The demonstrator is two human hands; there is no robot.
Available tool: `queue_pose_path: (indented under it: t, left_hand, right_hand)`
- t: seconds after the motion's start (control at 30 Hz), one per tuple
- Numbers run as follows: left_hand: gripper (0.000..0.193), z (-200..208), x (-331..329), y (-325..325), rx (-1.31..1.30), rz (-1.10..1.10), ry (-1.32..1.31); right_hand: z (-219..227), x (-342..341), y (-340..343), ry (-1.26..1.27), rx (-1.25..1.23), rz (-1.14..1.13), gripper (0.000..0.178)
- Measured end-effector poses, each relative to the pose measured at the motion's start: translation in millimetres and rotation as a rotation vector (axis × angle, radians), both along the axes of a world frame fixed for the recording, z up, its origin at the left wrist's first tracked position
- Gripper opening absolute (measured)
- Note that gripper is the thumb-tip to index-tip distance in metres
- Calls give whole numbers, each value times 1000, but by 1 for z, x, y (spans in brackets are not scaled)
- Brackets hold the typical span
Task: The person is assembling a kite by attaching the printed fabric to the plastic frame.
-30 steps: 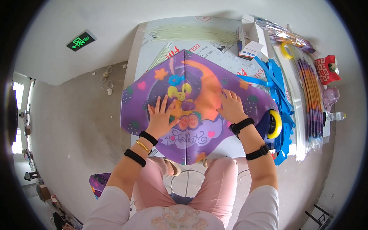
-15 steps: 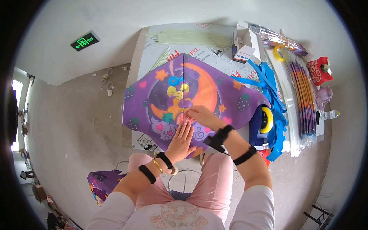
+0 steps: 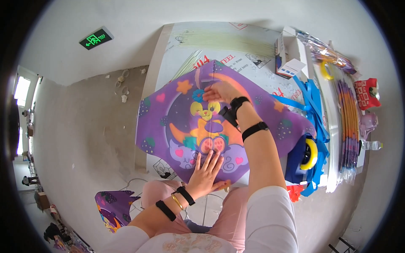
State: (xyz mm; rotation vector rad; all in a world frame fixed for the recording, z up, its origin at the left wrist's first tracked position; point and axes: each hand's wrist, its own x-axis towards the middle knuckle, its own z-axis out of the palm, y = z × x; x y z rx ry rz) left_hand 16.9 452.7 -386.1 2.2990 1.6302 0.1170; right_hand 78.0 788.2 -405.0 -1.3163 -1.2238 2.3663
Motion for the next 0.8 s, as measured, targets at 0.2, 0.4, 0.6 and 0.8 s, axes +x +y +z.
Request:
queue_pose_path:
  t: [0.2,0.4,0.6,0.8]
  left_hand:
    - [91,-27,-1,32,-63,29,-134]
    - [89,-42,0,49,-89,55,-82]
    - [83,-35,11,45,-111,14,-45]
    - [82,-21,8,22,-74,35,-65]
  right_hand:
    - [-36,-12,89,266,5,-251,33]
    - [-40,-26,120,475,-35,-330,39]
    - [-39,-16,107,407,180,-521,41]
    - [-1,20,24,383,238,73,37]
